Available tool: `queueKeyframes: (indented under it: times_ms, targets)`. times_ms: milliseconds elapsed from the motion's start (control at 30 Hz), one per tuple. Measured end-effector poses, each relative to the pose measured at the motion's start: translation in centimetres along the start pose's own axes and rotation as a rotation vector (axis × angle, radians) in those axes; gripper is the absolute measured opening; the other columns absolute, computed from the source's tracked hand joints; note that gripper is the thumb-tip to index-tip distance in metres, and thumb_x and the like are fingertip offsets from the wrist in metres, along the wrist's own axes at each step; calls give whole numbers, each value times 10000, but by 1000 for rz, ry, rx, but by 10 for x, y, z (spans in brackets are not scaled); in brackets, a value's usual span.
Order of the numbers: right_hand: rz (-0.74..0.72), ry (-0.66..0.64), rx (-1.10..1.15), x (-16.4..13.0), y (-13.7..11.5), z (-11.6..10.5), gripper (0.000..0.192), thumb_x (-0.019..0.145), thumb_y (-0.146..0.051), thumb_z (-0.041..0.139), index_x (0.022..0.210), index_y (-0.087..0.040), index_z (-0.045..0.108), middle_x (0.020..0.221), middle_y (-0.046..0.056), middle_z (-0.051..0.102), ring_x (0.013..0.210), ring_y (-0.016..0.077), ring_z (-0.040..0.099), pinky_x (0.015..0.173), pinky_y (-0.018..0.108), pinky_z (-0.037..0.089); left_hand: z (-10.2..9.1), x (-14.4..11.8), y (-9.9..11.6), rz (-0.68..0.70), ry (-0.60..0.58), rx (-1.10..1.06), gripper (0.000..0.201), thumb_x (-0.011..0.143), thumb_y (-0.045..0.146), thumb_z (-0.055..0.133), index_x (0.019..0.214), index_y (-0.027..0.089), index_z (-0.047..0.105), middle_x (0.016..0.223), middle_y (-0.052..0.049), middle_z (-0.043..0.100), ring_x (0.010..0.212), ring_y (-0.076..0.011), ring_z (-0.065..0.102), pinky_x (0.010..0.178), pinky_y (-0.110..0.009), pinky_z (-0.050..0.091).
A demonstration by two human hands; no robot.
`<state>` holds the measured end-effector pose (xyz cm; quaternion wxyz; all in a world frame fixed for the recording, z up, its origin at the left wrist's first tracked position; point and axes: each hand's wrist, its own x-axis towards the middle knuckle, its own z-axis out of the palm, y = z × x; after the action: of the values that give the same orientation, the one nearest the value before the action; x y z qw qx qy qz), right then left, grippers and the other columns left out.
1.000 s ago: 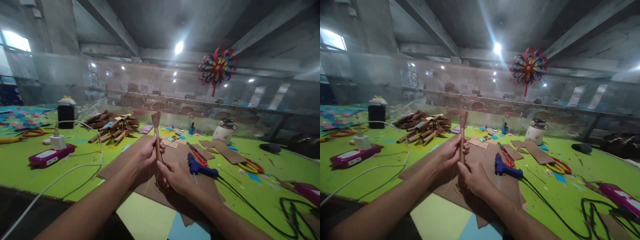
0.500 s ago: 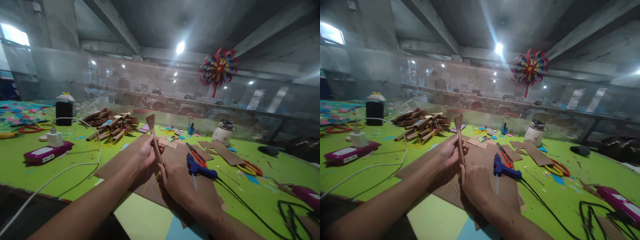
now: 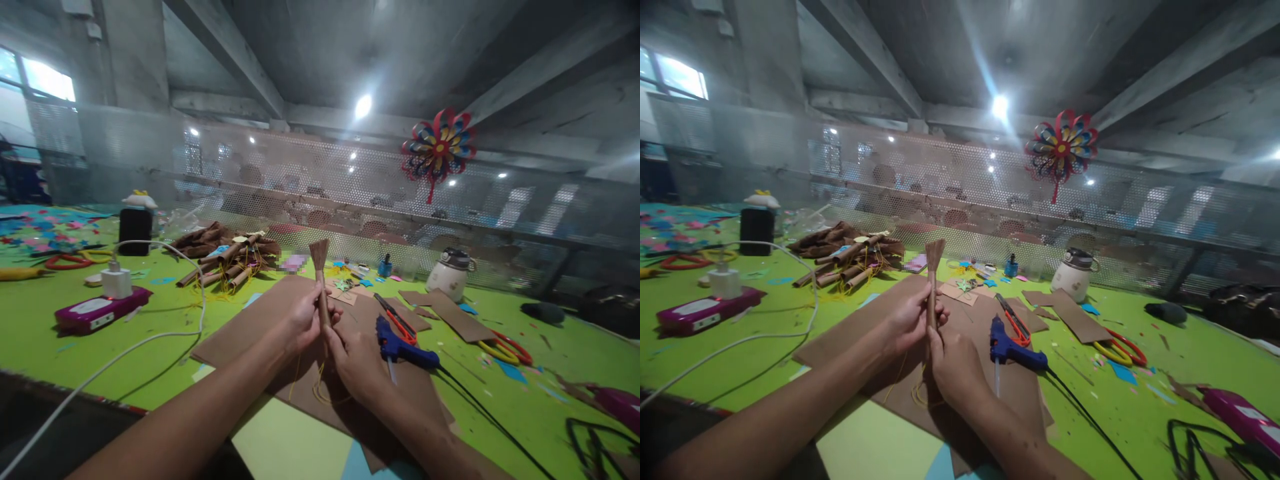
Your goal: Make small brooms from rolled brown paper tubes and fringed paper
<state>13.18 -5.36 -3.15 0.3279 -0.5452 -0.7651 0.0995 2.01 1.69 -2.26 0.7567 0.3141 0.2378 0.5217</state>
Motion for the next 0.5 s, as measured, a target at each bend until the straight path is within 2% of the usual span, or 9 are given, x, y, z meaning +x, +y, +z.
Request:
queueKeyframes:
  times_ms: [200,333,500]
  targets:
    - [50,-37,229,3,4,4,342,908,-329,395,693,-156,596,558,40,616,523,154,596,462,214,332,-4,0,2,-23,-77,14,235,939,337,343,821,182,474,526,4,495,533,-159,561,584,-275,482]
    - [109,-102,382,3,7,8,356,914,-365,358,681,-166,541,490,-9,547,407,122,541,395,193,339,-4,-1,4,-37,-122,9,274,940,339,347,787,164,493,558,-23,526,565,-155,571,622,-275,485]
    - [33,-58,288,2,10,9,365,899,-377,409,651,-167,574,504,-3,571,453,122,553,423,204,320,-2,-5,7,-79,-138,24,307,940,349,341,759,159,502,549,-10,502,522,-135,537,553,-242,462]
